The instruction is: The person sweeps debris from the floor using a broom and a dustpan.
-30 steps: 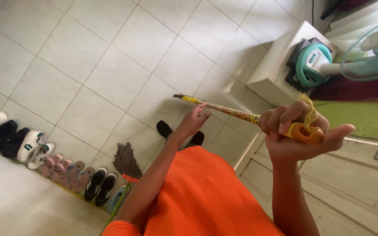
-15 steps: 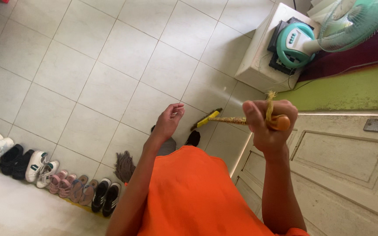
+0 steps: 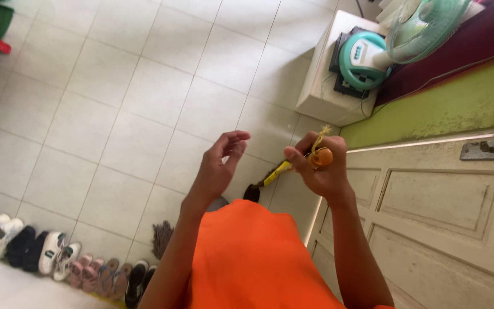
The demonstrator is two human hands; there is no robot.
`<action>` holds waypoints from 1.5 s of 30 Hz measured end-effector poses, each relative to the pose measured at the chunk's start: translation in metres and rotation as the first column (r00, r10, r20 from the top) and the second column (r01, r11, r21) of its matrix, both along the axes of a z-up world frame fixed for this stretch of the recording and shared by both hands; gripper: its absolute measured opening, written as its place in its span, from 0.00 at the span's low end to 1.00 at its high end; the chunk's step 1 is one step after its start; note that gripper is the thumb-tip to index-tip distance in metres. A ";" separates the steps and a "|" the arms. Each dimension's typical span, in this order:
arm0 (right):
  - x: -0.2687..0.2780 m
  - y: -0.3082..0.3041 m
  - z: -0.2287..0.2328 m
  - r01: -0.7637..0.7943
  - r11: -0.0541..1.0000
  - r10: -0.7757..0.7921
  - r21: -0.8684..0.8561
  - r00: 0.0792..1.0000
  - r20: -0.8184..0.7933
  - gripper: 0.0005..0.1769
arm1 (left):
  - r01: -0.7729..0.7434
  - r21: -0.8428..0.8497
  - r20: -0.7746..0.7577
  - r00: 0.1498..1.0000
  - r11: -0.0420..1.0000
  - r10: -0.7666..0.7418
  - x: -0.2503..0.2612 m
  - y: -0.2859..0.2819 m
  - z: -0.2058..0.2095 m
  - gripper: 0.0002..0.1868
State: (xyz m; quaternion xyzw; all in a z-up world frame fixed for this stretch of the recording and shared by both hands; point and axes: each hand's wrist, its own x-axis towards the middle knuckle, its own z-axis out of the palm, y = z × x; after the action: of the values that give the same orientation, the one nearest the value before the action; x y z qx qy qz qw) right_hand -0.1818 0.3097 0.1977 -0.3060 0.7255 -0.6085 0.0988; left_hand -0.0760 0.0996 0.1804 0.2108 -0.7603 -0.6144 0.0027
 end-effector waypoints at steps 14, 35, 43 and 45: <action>0.033 0.019 -0.219 0.291 0.867 -0.363 0.404 0.925 0.112 0.16 | 0.374 -0.134 -0.298 0.868 0.918 -0.397 -0.050 0.078 0.071 0.28; 0.064 0.038 -0.273 0.176 0.834 -0.417 0.523 0.822 0.387 0.17 | 0.341 -0.378 -0.500 0.707 0.861 -0.500 -0.051 0.100 0.089 0.18; 0.059 0.041 -0.248 0.398 0.892 -0.451 0.216 0.746 0.490 0.17 | 0.445 0.066 -0.546 0.765 0.893 -0.341 -0.051 0.110 0.071 0.10; 0.060 0.048 -0.238 0.409 0.893 -0.446 0.188 0.749 0.490 0.17 | 0.448 0.122 -0.446 0.822 0.886 -0.354 -0.049 0.111 0.058 0.10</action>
State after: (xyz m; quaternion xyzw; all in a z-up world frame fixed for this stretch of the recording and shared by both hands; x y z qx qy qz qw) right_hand -0.1221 0.3579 -0.0407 0.0478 0.7422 -0.6490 0.1600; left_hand -0.1247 0.2104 0.2379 -0.0898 -0.6965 -0.7118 0.0092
